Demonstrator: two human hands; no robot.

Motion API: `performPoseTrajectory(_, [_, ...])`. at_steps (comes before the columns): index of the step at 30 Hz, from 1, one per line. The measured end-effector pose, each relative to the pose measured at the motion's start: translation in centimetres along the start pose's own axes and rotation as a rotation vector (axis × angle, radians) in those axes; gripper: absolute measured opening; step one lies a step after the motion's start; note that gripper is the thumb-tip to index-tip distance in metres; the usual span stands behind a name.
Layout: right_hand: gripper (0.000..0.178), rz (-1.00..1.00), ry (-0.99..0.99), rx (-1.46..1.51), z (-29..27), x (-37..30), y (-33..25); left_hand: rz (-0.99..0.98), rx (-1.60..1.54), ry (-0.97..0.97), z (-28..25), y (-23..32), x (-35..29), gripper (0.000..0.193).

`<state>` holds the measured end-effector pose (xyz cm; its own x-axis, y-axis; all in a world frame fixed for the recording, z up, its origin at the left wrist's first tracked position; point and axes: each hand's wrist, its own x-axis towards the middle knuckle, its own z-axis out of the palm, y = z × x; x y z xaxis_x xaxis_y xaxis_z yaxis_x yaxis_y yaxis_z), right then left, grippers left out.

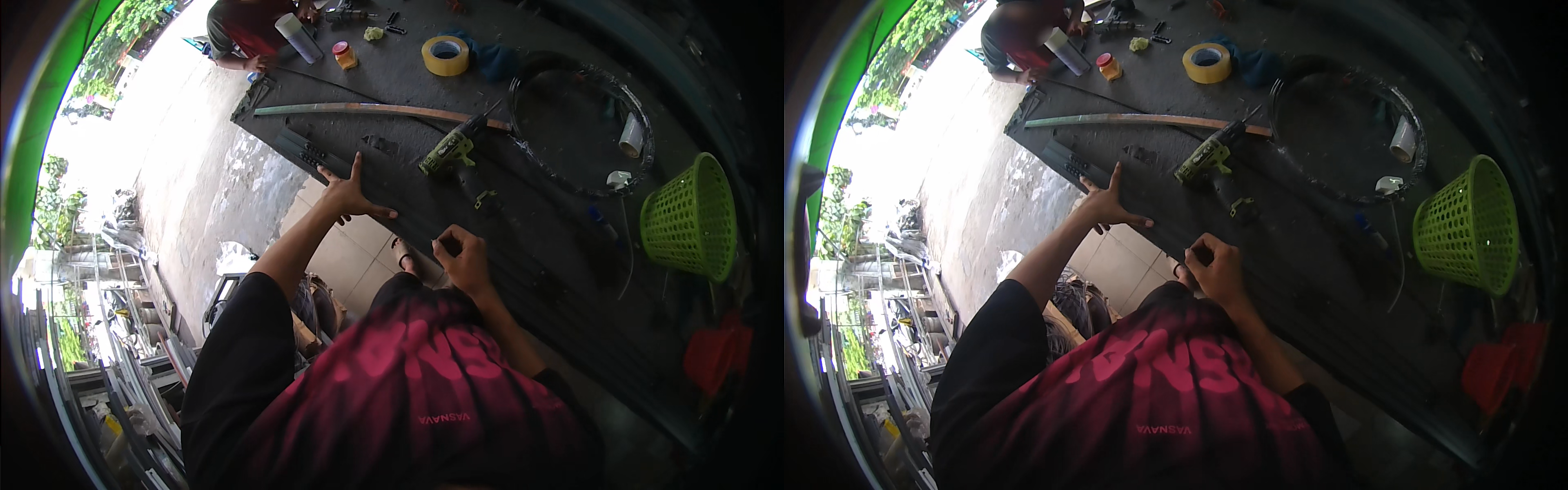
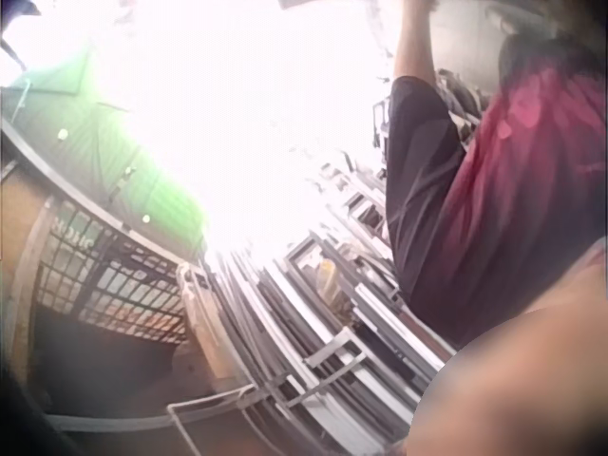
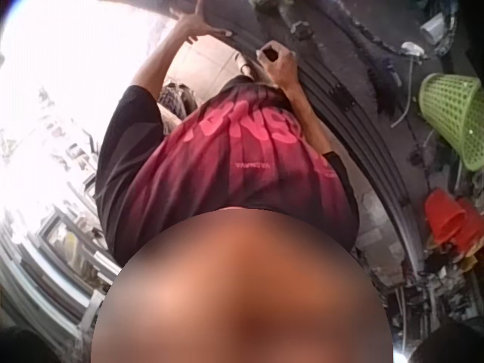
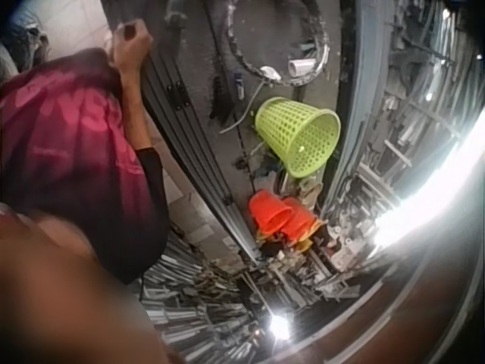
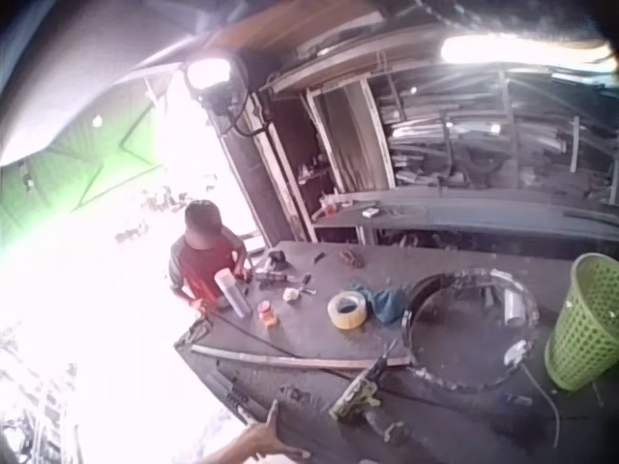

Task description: The person aligns a black plastic bracket onto a long metal frame and uses a cordless drill to drive screws into the bracket. They repeatedly pick up screws, position the bracket, and fasten it to the frame on a workbench.

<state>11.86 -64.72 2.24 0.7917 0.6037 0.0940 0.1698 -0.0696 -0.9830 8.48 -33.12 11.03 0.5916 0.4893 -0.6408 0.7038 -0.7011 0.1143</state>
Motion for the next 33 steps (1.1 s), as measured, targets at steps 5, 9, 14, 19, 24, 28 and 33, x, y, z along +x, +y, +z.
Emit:
performPoseTrajectory(5, [0.018, 0.007, -0.011, 0.002, -0.2, 0.0, -0.3, -0.051, -0.004, 0.003, 0.1, 0.6, 0.3, 0.186])
performPoseTrajectory(9, [0.018, 0.05, -0.027, 0.005, -0.5, 0.1, -0.8, -0.081, -0.018, -0.009, 0.1, 0.5, 0.4, 0.187])
performPoseTrajectory(14, [0.017, 0.038, -0.02, 0.019, -0.7, 0.2, -0.8, -0.074, -0.065, -0.051, 0.3, 0.2, 1.0, 0.189])
performPoseTrajectory(19, [0.016, 0.042, -0.031, 0.033, -0.6, 0.2, -0.5, -0.044, -0.098, -0.079, 0.6, -0.1, 1.4, 0.189])
performPoseTrajectory(24, [0.016, 0.094, -0.056, -0.007, -0.6, 0.3, -0.9, -0.071, -0.136, -0.073, 0.8, -0.1, 1.4, 0.191])
performPoseTrajectory(28, [0.018, 0.138, -0.072, 0.004, -0.7, 0.3, -1.4, -0.065, -0.166, -0.07, 0.8, -0.2, 1.3, 0.191])
performPoseTrajectory(33, [0.017, 0.129, -0.068, -0.002, -0.7, 0.3, -1.3, -0.04, -0.194, -0.065, 1.0, -0.4, 1.1, 0.192])
